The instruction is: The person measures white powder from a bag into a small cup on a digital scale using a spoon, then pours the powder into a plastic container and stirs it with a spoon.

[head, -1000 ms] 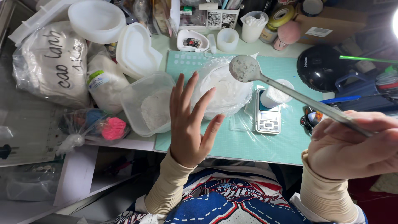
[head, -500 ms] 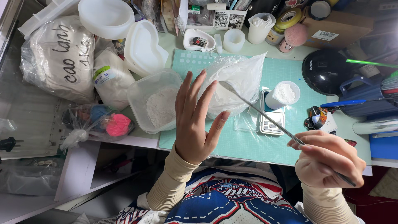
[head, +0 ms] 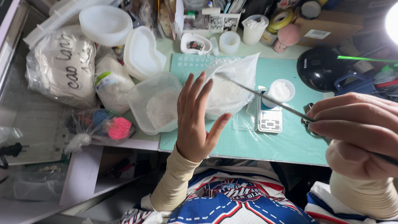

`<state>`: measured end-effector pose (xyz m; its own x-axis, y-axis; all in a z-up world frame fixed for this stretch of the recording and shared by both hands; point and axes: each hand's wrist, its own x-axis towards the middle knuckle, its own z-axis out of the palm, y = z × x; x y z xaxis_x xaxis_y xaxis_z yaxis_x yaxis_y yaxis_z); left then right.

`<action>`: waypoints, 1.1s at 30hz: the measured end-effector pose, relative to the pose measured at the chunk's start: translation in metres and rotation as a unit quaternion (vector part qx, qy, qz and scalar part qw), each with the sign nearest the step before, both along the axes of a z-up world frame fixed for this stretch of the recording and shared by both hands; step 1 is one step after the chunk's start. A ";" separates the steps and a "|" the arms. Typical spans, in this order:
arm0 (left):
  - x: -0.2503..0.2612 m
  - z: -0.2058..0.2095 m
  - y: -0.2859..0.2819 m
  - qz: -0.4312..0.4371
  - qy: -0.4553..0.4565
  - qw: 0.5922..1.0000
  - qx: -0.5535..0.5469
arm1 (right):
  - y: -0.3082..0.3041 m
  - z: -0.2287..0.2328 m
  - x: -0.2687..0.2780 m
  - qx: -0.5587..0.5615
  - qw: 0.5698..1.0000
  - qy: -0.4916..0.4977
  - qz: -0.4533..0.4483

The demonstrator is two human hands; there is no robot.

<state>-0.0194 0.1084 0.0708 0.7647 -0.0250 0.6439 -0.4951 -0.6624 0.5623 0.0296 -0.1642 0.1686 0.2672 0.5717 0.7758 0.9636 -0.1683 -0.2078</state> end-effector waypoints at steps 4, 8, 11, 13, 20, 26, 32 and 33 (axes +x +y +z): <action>-0.005 0.004 0.004 0.001 -0.022 1.000 -0.018 | -0.002 0.022 0.006 -0.064 0.997 -0.022 0.023; -0.006 0.009 0.011 0.014 -0.060 0.998 -0.005 | 0.001 0.006 0.001 -0.022 1.000 -0.011 -0.011; -0.001 0.013 0.015 0.029 -0.062 0.997 0.033 | 0.000 -0.012 -0.006 -0.002 0.999 -0.001 -0.034; 0.002 0.016 0.018 0.025 -0.061 0.997 0.028 | 0.000 -0.028 -0.018 0.031 0.998 0.013 -0.056; -0.002 0.010 0.006 0.014 -0.087 0.995 -0.043 | 0.010 -0.078 -0.061 -0.005 0.993 -0.037 -0.113; -0.010 -0.003 -0.011 0.082 -0.095 0.992 0.033 | 0.022 -0.094 -0.078 -0.071 0.985 -0.038 -0.152; -0.007 0.000 -0.019 0.103 -0.039 0.992 0.063 | 0.021 -0.093 -0.081 -0.081 0.983 -0.034 -0.160; -0.006 0.002 -0.019 0.090 -0.046 0.994 0.029 | 0.022 -0.092 -0.080 -0.081 0.983 -0.032 -0.163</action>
